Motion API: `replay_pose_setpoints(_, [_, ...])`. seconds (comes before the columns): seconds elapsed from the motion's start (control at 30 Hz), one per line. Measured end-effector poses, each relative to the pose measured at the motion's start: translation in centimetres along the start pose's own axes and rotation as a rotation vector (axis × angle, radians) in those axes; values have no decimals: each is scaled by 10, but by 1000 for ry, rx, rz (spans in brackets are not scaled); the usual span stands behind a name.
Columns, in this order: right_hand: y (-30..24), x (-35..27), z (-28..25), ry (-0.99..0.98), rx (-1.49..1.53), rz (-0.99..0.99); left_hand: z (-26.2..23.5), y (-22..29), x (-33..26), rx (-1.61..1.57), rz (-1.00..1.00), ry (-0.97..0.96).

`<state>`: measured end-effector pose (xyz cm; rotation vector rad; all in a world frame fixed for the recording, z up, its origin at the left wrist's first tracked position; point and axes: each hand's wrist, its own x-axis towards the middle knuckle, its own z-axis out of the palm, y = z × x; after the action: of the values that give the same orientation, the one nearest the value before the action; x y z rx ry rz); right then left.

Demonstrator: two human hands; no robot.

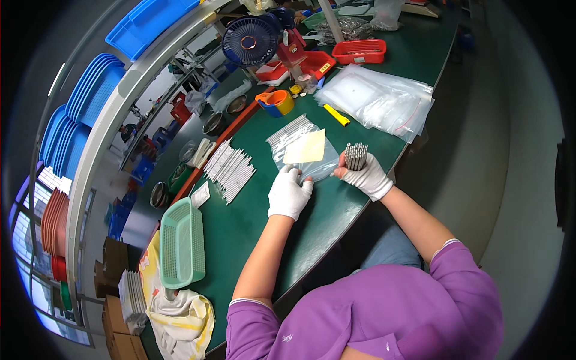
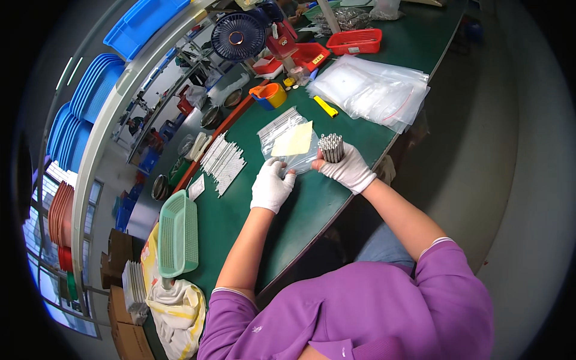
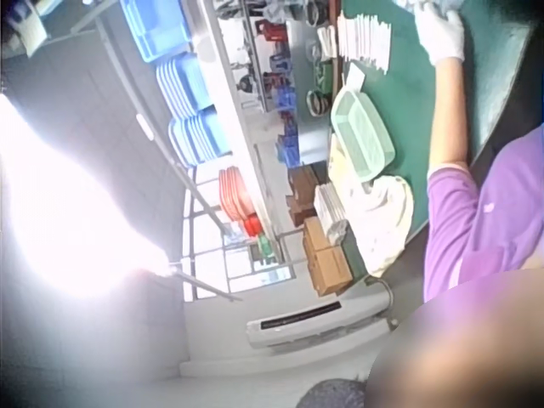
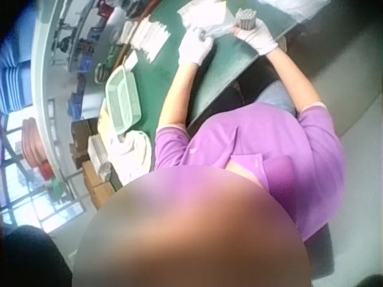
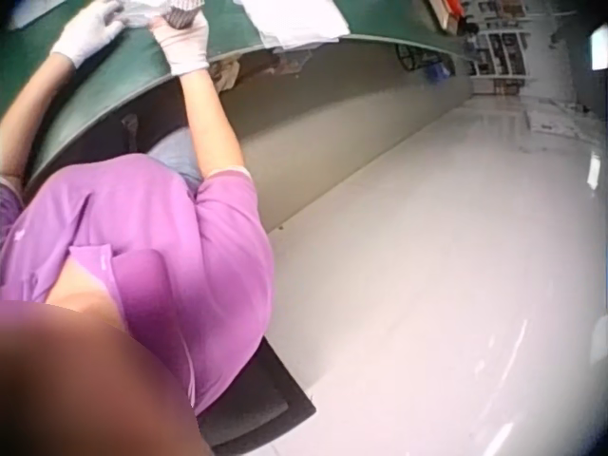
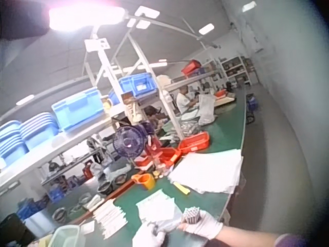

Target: Sorting and packing small metal rods into plastic bags at an industrial workstation.

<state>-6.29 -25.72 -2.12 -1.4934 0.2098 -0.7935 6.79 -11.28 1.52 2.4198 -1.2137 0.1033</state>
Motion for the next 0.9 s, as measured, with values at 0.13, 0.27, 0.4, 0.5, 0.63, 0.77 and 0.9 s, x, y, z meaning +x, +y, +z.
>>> replay_pose_setpoints(0.13, [5,9,-4,21,114,105,-7,4,6,2,0,-67])
replay_pose_setpoints(0.27, [11,12,-3,29,130,100,-4,3,5,79,176,18])
replay_pose_setpoints(0.4, [10,12,-2,52,87,81,2,9,8,88,249,54])
replay_pose_setpoints(0.5, [10,13,-2,43,129,90,7,6,13,166,228,6])
replay_pose_setpoints(0.63, [11,14,-3,67,151,83,14,-7,21,256,236,22])
replay_pose_setpoints(0.77, [17,15,-4,75,283,148,12,-13,23,149,242,139])
replay_pose_setpoints(0.9, [12,15,-3,60,375,170,10,-24,25,-266,78,146])
